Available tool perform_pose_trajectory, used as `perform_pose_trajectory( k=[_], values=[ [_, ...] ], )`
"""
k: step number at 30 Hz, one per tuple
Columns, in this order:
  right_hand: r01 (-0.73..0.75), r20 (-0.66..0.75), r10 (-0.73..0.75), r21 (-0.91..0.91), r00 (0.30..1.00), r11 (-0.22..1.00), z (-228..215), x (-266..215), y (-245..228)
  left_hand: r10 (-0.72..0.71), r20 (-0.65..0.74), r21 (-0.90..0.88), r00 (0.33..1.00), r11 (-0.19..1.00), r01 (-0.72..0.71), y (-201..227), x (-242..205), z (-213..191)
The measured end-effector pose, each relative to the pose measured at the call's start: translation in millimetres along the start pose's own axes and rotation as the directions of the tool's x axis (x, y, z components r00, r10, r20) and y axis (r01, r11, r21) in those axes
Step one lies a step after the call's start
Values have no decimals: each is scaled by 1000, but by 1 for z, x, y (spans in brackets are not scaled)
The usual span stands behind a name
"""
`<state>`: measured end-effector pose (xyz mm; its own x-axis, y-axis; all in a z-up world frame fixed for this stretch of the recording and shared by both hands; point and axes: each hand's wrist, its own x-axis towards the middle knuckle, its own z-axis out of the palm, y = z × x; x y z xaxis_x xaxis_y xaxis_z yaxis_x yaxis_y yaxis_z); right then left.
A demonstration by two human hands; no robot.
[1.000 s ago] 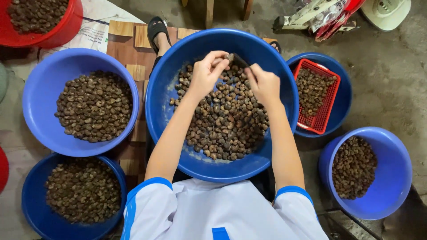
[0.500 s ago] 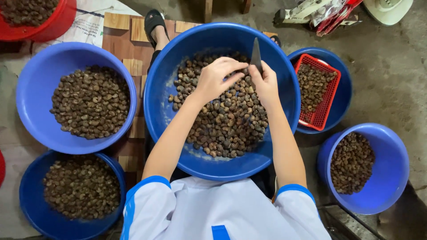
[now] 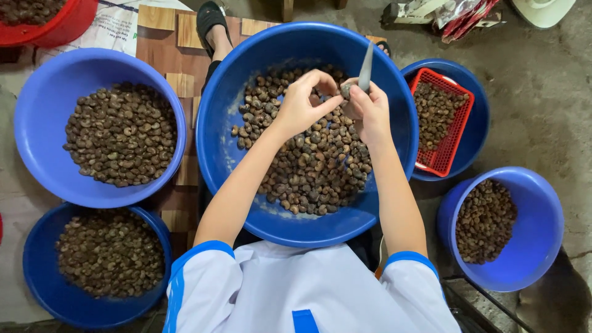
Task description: Using a small knife to process or open nuts in a sorting area.
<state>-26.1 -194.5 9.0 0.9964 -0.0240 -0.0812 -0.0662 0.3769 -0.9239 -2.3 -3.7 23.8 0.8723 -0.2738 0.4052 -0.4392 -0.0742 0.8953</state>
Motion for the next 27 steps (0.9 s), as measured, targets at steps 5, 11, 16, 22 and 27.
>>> perform_pose_trajectory(
  k=[5, 11, 16, 22, 27],
  values=[
    [119, 114, -109, -84, 988, 989, -32, 6, 28, -375, 398, -480, 837, 692, 539, 15, -1, 1],
    [384, 119, -454, -738, 883, 554, 0, -8, -8, -238, 102, -409, 966, 875, 258, -15, 0, 7],
    [405, 330, -392, -906, 859, 124, 12, -12, -24, -144, 4, -293, 990, 946, 139, -1, 3, -10],
    [395, 350, -422, -919, 836, 19, 14, -15, -31, -82, 13, -260, 997, 962, 83, 11, 10, -15],
    [382, 342, -413, -924, 844, 15, 13, -17, -29, -100, 22, -293, 995, 951, 102, 18, 8, -15]
  ],
)
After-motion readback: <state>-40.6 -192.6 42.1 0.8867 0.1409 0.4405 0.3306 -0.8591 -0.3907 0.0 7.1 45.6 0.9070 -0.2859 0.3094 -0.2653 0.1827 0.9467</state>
